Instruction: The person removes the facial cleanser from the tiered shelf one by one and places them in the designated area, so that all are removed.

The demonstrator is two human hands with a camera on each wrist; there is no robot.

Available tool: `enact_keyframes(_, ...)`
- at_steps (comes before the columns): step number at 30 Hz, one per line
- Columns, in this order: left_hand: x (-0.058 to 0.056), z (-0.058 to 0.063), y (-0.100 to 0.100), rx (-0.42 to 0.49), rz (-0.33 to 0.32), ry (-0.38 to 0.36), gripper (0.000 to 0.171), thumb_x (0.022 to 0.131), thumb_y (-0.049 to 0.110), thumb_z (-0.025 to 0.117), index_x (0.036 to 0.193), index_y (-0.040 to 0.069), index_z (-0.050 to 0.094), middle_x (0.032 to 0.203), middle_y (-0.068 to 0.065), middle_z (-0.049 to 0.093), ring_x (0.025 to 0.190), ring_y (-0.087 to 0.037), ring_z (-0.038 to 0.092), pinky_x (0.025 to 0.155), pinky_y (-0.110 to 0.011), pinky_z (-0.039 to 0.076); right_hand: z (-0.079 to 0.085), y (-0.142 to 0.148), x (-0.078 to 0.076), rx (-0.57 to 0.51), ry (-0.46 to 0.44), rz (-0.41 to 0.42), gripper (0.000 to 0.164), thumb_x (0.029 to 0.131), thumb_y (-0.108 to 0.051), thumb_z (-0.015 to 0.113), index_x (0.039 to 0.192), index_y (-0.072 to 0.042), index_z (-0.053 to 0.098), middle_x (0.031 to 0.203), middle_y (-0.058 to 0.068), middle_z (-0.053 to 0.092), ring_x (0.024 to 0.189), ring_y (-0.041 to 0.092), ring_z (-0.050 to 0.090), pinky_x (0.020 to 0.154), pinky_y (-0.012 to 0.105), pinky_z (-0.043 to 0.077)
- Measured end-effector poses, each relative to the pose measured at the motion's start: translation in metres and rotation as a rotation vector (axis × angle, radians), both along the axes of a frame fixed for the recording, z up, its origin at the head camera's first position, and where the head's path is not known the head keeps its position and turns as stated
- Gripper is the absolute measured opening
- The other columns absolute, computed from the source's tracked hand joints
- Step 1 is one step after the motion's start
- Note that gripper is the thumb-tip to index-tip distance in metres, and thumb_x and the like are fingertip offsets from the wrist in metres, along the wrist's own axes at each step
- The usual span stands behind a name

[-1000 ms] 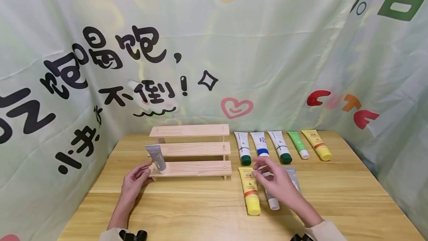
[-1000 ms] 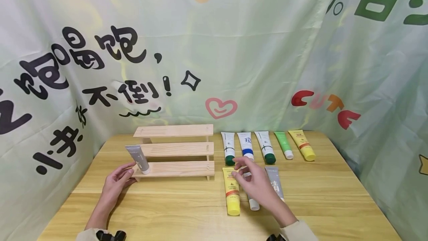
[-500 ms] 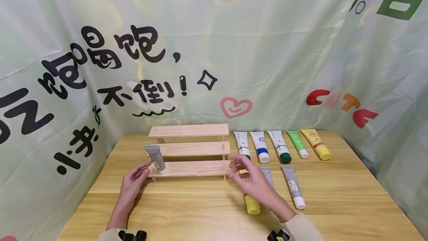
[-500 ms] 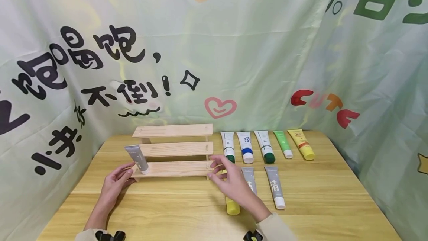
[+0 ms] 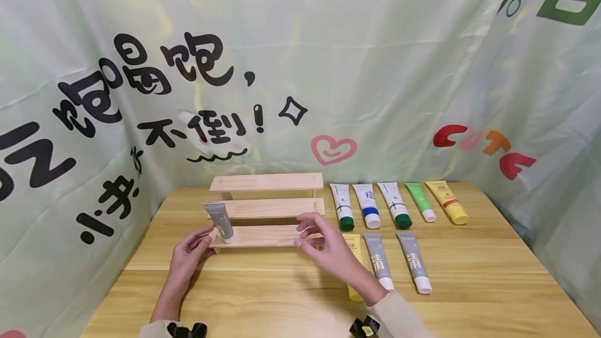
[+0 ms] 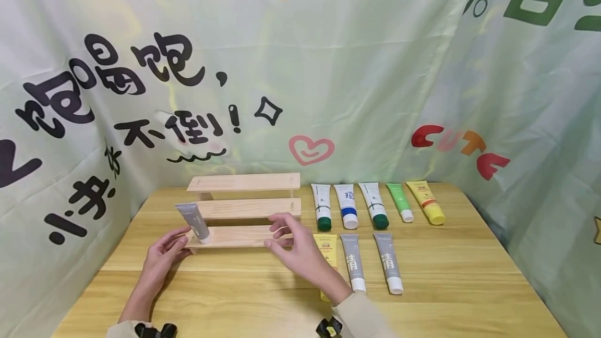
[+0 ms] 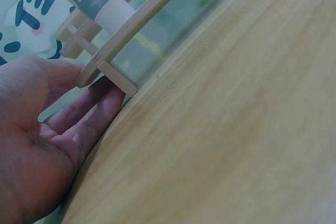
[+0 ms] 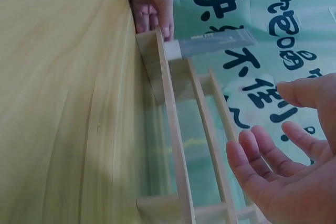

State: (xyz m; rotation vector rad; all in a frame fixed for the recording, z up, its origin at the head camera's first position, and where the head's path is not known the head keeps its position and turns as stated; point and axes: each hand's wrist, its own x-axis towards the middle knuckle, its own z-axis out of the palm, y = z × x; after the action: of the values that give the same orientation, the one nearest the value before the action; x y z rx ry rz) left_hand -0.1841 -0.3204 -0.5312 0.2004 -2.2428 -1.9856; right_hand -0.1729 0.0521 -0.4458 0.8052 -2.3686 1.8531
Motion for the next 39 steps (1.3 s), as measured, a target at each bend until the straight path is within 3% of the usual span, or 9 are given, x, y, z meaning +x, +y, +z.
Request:
enact_keyframes(6, -0.001, 0.001, 0.002, 0.008, 0.007, -0.011, 0.043, 0.104, 0.021, 0.064, 0.141, -0.002, 0.057, 0.117, -0.002, 0.068, 0.098, -0.006, 0.067, 0.085, -0.027, 0.062, -0.001, -0.020, 0.000, -0.030, -0.025, 0.013, 0.042, 0.095, -0.015, 0.075, 0.133, -0.016, 0.058, 0.117, 0.016, 0.064, 0.105, 0.032, 0.065, 0.090, 0.037, 0.061)
enact_keyframes(12, 0.000, 0.005, 0.002, 0.006, 0.008, -0.003, 0.044, 0.104, 0.021, 0.063, 0.141, -0.003, 0.056, 0.123, -0.011, 0.065, 0.098, -0.005, 0.067, 0.084, -0.026, 0.062, 0.000, -0.045, 0.000, -0.077, -0.085, 0.058, 0.045, 0.095, -0.016, 0.076, 0.136, -0.019, 0.057, 0.122, 0.016, 0.063, 0.110, 0.032, 0.064, 0.094, 0.040, 0.059)
enact_keyframes(18, 0.002, 0.008, 0.004, 0.012, 0.005, -0.004, 0.043, 0.105, 0.019, 0.062, 0.142, -0.003, 0.056, 0.123, -0.013, 0.065, 0.098, -0.006, 0.067, 0.084, -0.026, 0.062, -0.001, -0.069, -0.004, -0.117, -0.093, 0.088, 0.045, 0.094, -0.018, 0.077, 0.135, -0.019, 0.057, 0.123, 0.005, 0.063, 0.113, 0.033, 0.062, 0.096, 0.038, 0.059)
enact_keyframes(24, 0.003, 0.008, 0.003, 0.016, 0.004, 0.001, 0.044, 0.104, 0.019, 0.063, 0.141, -0.003, 0.056, 0.122, -0.011, 0.066, 0.097, -0.006, 0.067, 0.084, -0.026, 0.062, -0.001, -0.089, -0.009, -0.139, -0.091, 0.093, 0.045, 0.093, -0.015, 0.077, 0.134, -0.019, 0.058, 0.123, -0.001, 0.064, 0.112, 0.023, 0.063, 0.097, 0.041, 0.058)
enact_keyframes(28, 0.003, 0.008, 0.003, 0.009, 0.007, -0.001, 0.043, 0.105, 0.018, 0.062, 0.142, -0.003, 0.056, 0.127, -0.017, 0.064, 0.098, -0.006, 0.067, 0.084, -0.026, 0.062, 0.002, -0.102, -0.012, -0.178, -0.125, 0.091, 0.045, 0.093, -0.012, 0.076, 0.134, -0.017, 0.059, 0.124, 0.003, 0.065, 0.111, 0.022, 0.063, 0.097, 0.034, 0.058)
enact_keyframes(32, 0.003, 0.008, 0.003, -0.001, 0.012, -0.009, 0.043, 0.105, 0.018, 0.061, 0.142, -0.002, 0.056, 0.130, -0.021, 0.062, 0.099, -0.005, 0.067, 0.085, -0.026, 0.061, 0.003, -0.114, -0.016, -0.208, -0.167, 0.101, 0.047, 0.093, -0.009, 0.075, 0.136, -0.016, 0.058, 0.128, 0.013, 0.063, 0.114, 0.024, 0.062, 0.099, 0.037, 0.056)
enact_keyframes(35, 0.002, 0.008, 0.002, 0.008, 0.012, -0.017, 0.043, 0.105, 0.019, 0.062, 0.142, -0.002, 0.056, 0.127, -0.018, 0.064, 0.099, -0.005, 0.067, 0.085, -0.026, 0.061, 0.002, -0.122, -0.018, -0.219, -0.178, 0.100, 0.047, 0.093, -0.009, 0.075, 0.137, -0.017, 0.058, 0.130, 0.017, 0.062, 0.117, 0.028, 0.061, 0.102, 0.043, 0.055)
enact_keyframes(39, 0.001, 0.006, 0.002, 0.024, 0.008, -0.017, 0.045, 0.104, 0.020, 0.063, 0.141, -0.004, 0.056, 0.121, -0.010, 0.068, 0.098, -0.006, 0.068, 0.085, -0.026, 0.062, -0.001, -0.132, -0.023, -0.238, -0.175, 0.086, 0.045, 0.093, -0.008, 0.076, 0.135, -0.015, 0.059, 0.130, 0.017, 0.062, 0.119, 0.035, 0.060, 0.102, 0.042, 0.056)
